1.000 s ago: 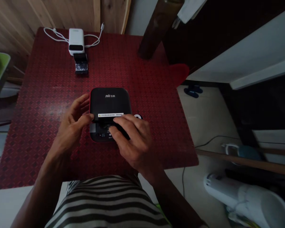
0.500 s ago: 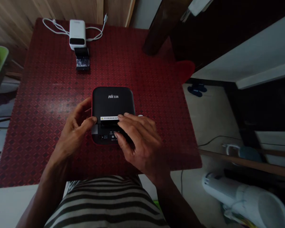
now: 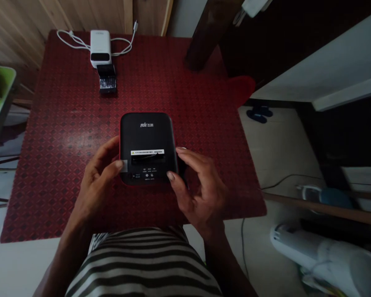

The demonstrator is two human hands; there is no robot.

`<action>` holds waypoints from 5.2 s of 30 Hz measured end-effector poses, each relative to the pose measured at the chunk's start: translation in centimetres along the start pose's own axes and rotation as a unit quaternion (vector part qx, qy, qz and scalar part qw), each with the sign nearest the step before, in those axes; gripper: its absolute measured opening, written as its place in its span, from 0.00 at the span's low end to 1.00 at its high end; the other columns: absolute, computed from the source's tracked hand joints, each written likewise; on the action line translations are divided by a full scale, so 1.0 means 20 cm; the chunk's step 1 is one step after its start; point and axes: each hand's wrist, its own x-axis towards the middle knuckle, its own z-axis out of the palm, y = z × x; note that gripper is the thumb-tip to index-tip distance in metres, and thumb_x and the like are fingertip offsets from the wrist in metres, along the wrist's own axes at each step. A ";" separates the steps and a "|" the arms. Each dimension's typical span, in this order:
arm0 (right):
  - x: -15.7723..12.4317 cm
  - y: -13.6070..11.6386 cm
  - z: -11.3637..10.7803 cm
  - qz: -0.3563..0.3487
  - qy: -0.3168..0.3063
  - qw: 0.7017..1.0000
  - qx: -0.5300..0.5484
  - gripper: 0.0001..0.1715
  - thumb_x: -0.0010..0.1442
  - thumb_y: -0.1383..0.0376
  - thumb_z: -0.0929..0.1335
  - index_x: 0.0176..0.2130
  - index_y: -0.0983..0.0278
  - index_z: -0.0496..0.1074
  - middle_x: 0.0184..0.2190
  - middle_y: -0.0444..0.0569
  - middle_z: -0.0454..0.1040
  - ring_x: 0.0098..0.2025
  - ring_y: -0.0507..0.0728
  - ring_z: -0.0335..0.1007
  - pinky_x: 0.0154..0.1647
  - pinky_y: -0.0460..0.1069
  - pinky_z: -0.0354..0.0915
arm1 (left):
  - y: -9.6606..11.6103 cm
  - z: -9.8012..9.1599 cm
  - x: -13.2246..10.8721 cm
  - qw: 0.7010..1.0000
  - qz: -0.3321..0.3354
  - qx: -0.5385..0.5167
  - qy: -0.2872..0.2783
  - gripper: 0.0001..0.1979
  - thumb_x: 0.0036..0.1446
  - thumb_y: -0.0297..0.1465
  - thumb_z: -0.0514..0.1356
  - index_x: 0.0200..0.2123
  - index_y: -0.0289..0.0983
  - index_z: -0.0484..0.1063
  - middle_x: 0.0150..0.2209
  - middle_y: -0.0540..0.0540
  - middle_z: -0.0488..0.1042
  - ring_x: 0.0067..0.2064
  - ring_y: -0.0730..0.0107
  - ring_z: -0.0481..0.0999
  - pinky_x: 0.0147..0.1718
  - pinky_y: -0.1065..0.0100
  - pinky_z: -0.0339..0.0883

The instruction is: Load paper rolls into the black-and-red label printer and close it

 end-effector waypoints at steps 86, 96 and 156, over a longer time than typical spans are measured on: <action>0.65 -0.22 0.23 -0.014 -0.450 0.849 -0.277 0.21 0.82 0.75 0.66 0.65 0.65 0.81 0.55 0.60 0.91 0.59 0.67 0.89 0.57 0.57 0.78 | -0.16 0.07 -0.02 0.979 0.180 0.089 0.029 0.28 0.80 0.53 0.64 0.72 0.44 0.79 0.63 0.40 0.85 0.59 0.50 0.88 0.55 0.51 0.84; 0.59 -0.03 -0.17 0.007 -0.143 0.989 -0.044 0.11 0.70 0.68 0.80 0.50 0.56 0.82 0.47 0.46 0.90 0.47 0.62 0.87 0.52 0.57 0.80 | -0.14 0.06 -0.03 0.983 0.148 0.102 0.024 0.30 0.80 0.53 0.63 0.73 0.44 0.78 0.61 0.39 0.86 0.54 0.49 0.88 0.48 0.52 0.84; 0.58 -0.12 0.07 -0.052 -0.410 0.883 -0.222 0.19 0.78 0.78 0.68 0.59 0.66 0.85 0.57 0.60 0.87 0.64 0.68 0.81 0.69 0.61 0.75 | -0.14 0.06 -0.04 0.980 0.159 0.116 0.024 0.29 0.81 0.54 0.62 0.74 0.45 0.77 0.70 0.37 0.82 0.66 0.43 0.85 0.64 0.42 0.83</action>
